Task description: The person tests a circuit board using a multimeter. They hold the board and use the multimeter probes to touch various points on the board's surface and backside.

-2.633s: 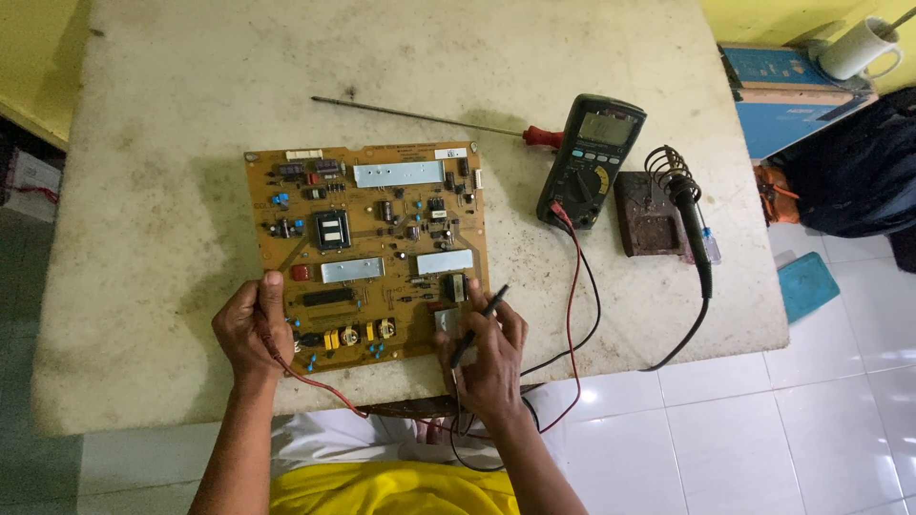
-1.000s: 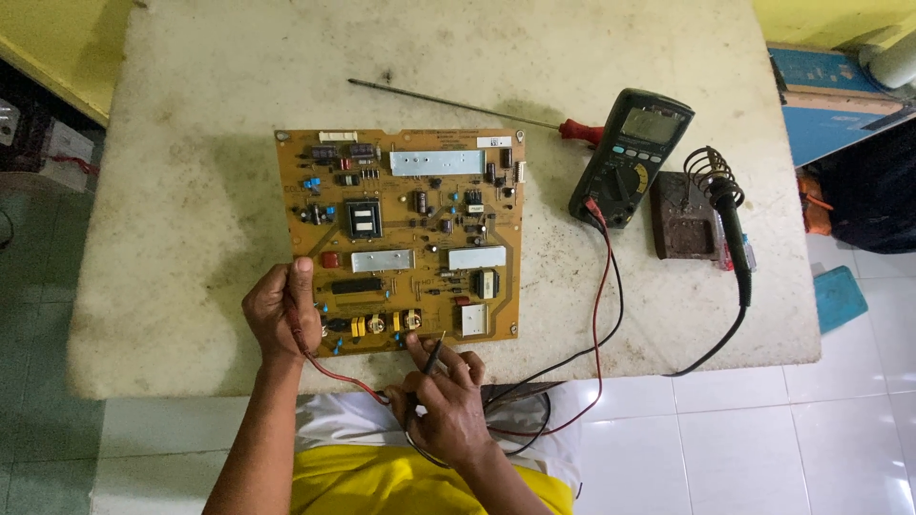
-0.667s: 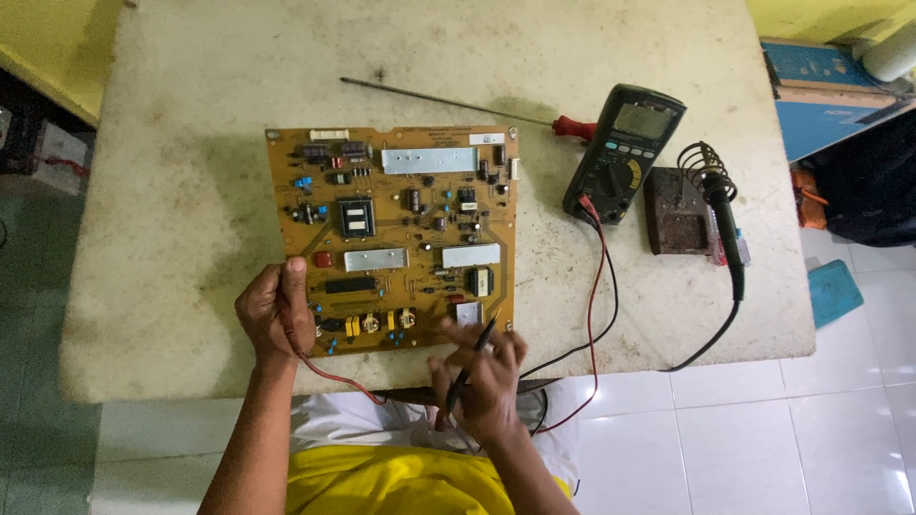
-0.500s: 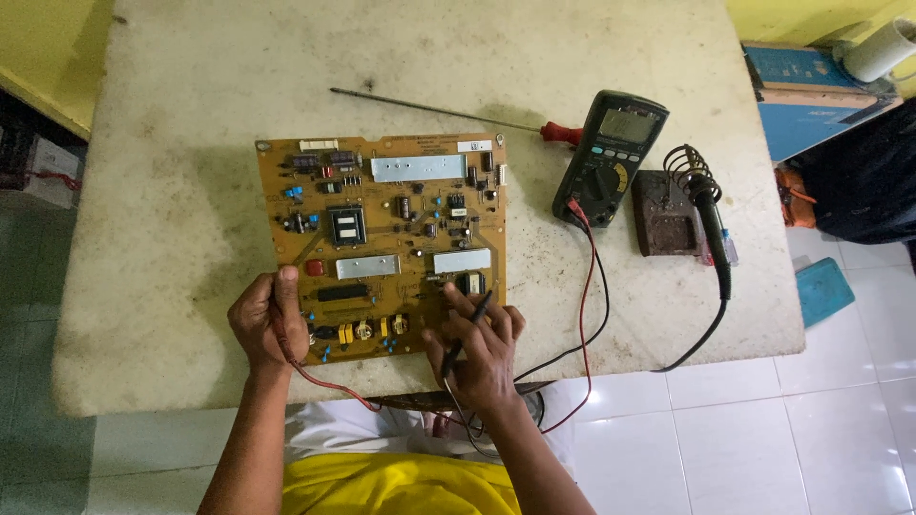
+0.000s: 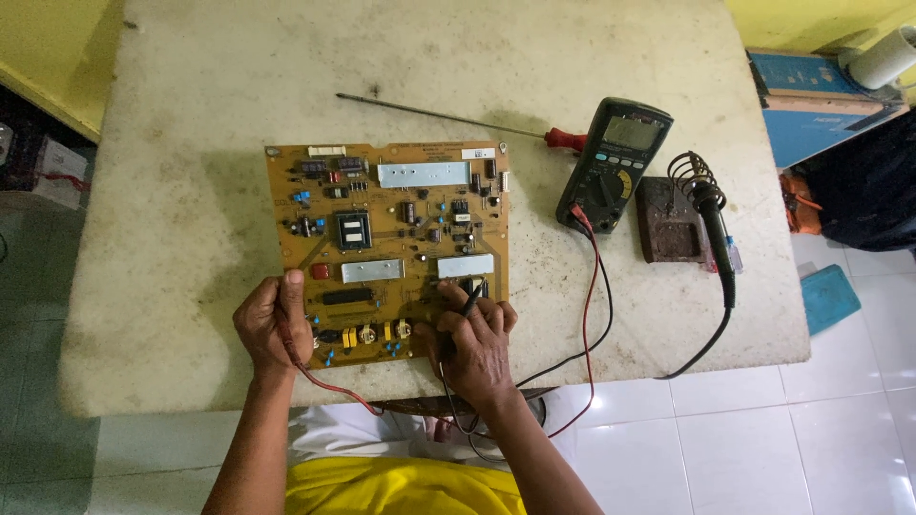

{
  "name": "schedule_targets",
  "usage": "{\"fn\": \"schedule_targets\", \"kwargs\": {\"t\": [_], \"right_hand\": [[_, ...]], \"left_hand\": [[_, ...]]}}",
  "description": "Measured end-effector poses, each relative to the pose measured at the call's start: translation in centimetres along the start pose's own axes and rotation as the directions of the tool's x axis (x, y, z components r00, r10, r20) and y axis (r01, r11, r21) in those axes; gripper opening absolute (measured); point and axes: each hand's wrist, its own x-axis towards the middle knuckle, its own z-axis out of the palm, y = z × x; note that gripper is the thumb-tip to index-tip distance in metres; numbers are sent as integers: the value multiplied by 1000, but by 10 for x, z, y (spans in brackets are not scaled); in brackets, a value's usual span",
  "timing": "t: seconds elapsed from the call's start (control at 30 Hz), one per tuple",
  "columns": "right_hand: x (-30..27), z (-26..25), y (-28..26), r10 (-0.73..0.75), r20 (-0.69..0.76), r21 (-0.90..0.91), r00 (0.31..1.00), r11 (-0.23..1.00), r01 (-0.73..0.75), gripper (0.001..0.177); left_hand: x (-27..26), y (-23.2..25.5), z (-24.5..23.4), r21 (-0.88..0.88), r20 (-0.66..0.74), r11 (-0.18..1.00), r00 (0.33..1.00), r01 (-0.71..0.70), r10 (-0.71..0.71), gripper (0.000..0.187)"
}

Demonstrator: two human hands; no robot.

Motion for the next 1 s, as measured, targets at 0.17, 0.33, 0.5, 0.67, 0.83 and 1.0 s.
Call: {"fn": "schedule_targets", "kwargs": {"t": [0.17, 0.33, 0.5, 0.67, 0.83, 1.0], "right_hand": [[-4, 5, 4, 3, 5, -6, 1000, 1000, -3, 24], [1, 2, 3, -17, -32, 21, 999, 1000, 17, 25], [-11, 0, -5, -121, -35, -31, 992, 992, 120, 23], [-2, -8, -17, -90, -45, -8, 995, 996, 90, 18], [4, -2, -37, -71, -45, -32, 996, 997, 70, 23], [22, 7, -62, -66, 37, 5, 997, 998, 66, 26]], "left_hand": [[0, 4, 0, -34, 2, 999, 999, 37, -37, 44], [0, 6, 0, -44, -8, 999, 1000, 21, -22, 44], [-2, 0, -1, -9, 12, 1000, 1000, 0, 1, 43], [0, 2, 0, -25, -4, 1000, 1000, 4, -4, 43], [0, 6, 0, -22, -6, 1000, 1000, 15, -15, 40], [1, 9, 2, -130, -27, 991, 999, 42, -46, 41]]}}
